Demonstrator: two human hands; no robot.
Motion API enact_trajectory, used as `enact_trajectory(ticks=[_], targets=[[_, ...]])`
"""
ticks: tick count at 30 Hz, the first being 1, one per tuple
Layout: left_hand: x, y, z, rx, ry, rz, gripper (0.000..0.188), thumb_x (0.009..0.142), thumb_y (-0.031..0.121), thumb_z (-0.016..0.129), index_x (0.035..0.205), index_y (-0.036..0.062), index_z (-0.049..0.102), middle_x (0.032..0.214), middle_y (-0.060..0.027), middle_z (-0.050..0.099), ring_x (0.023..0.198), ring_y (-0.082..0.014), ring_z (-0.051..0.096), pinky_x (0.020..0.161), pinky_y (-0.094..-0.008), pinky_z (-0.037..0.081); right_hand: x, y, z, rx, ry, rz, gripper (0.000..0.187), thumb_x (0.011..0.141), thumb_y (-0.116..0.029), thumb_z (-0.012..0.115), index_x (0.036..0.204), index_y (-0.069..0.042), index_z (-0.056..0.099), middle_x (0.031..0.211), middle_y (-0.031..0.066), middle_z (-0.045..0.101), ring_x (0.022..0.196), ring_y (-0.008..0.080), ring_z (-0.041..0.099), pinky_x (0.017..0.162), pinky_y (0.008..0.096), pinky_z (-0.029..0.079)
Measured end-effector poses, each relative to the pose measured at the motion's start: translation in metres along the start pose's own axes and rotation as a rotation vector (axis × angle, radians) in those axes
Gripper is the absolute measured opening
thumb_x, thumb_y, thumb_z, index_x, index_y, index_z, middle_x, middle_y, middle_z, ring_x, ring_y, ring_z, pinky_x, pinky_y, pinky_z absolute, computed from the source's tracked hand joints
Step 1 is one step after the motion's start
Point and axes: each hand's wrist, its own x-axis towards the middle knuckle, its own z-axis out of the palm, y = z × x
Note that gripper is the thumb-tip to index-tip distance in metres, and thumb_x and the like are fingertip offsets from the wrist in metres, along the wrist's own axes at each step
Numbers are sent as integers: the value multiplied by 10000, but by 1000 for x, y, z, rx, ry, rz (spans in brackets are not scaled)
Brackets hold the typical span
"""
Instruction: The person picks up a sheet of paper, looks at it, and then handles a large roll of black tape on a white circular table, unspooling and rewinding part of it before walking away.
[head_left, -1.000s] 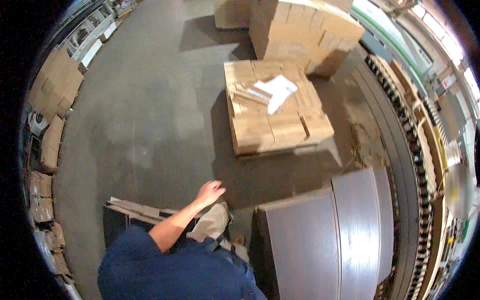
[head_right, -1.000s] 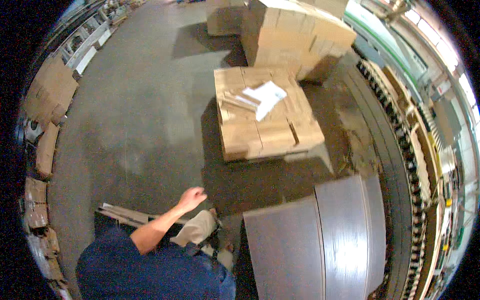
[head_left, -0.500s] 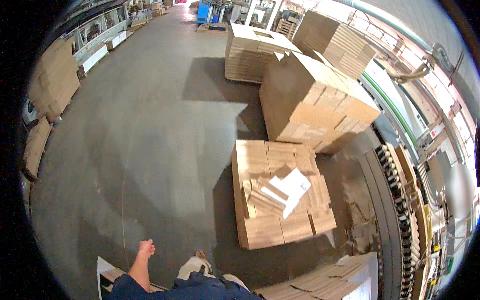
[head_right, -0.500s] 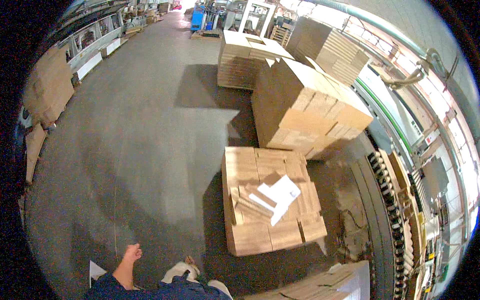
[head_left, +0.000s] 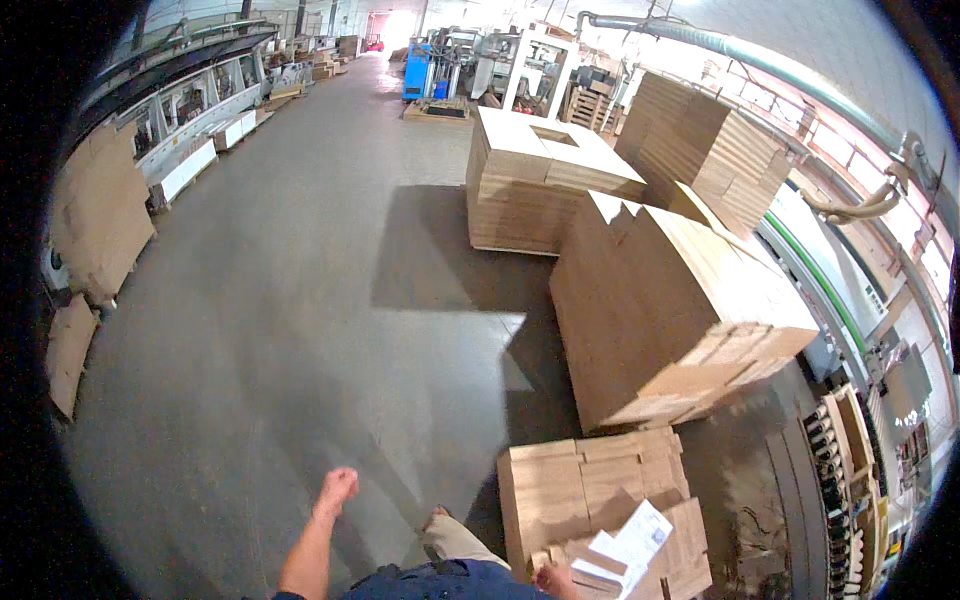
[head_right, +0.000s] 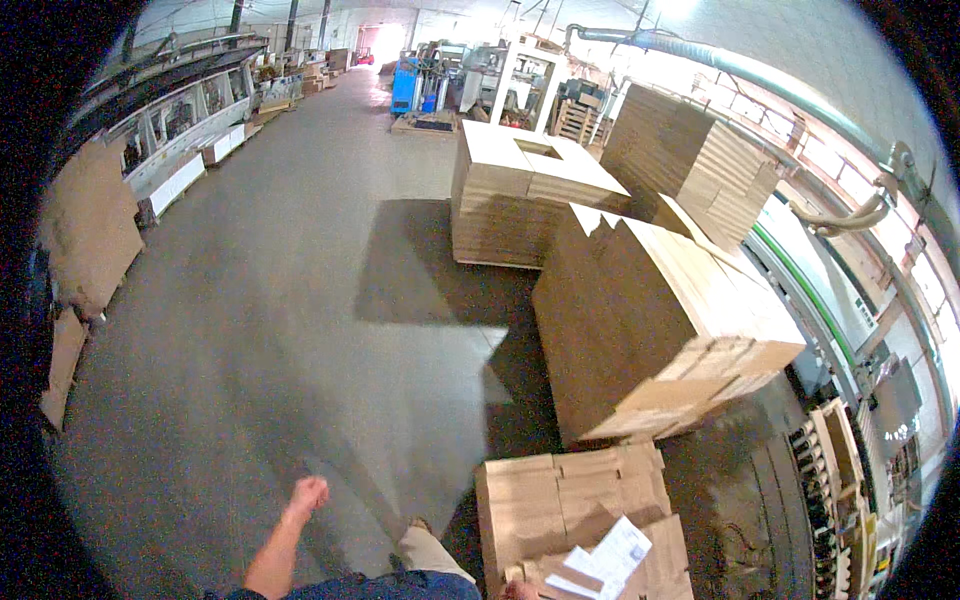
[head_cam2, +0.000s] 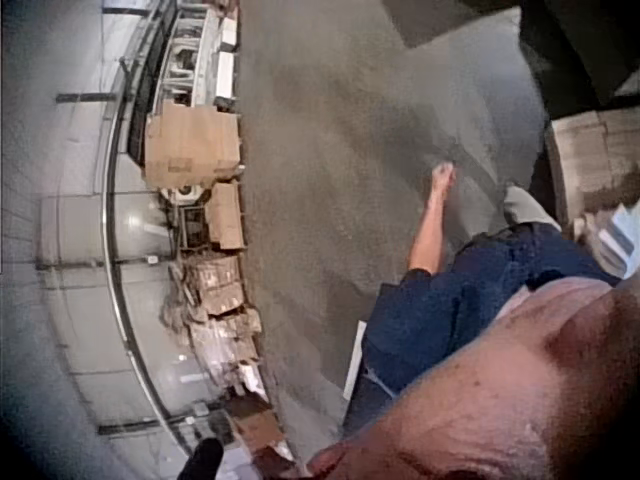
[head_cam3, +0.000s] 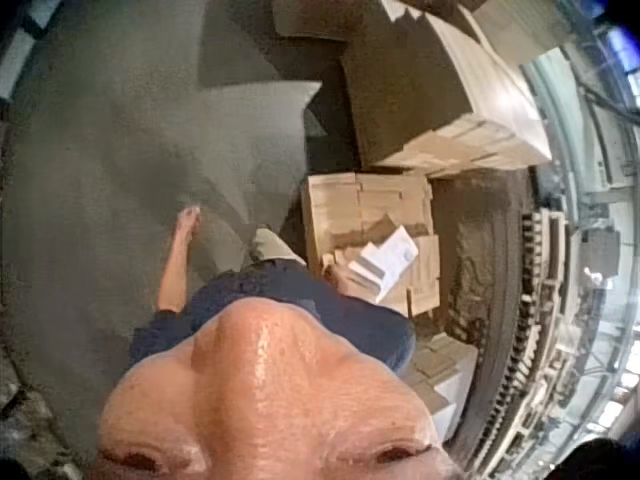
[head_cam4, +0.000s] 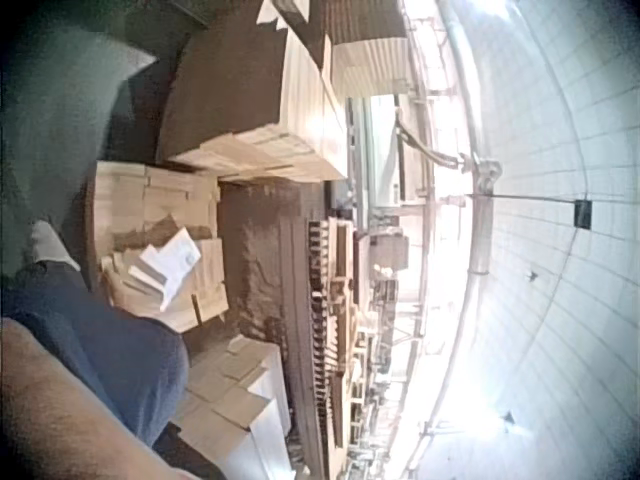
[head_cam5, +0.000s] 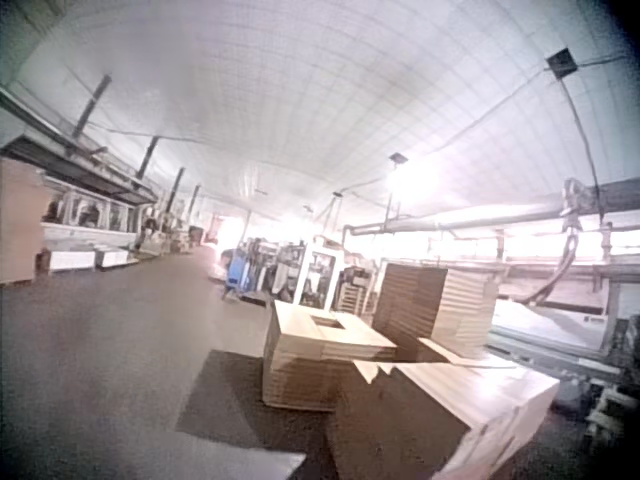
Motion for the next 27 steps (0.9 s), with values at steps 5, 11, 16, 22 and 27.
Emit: enact_trajectory(ticks=[5,11,16,22,27], targets=[[54,-95,-81,-100,41,-407,273,891,325,541,968,64,572,851,-105,619,776,-284,608,679,-446,508,163,-222,122,-542,50,-88,337,868,-413,562,741,-112,642,606,23,546,518,145,494,458,349,405],[116,-71,-158,-257,426,-834,186,913,270,502,953,90,528,842,-54,556,776,-202,535,640,-349,455,255,-714,373,-346,25,-880,106,885,-208,566,849,-117,524,763,58,594,636,138,548,516,291,437],[362,54,-205,-405,487,-718,141,898,232,555,876,108,491,735,-33,502,637,-164,493,531,-310,407,269,-1039,476,-322,359,-1128,736,944,-162,515,1484,-118,17,989,140,626,755,182,632,606,316,522],[722,319,-122,-373,260,-279,178,882,187,586,783,120,453,641,-5,445,529,-124,460,423,-272,358,328,-1190,603,-321,512,-1515,848,921,-146,553,1452,5,-90,896,127,665,672,169,634,551,268,488],[939,552,-29,177,-19,161,130,886,167,548,809,63,545,640,10,507,579,-79,472,513,-254,394,514,-1199,644,-931,123,-918,316,910,-240,571,1120,-7,602,878,61,661,722,141,609,629,266,487]])
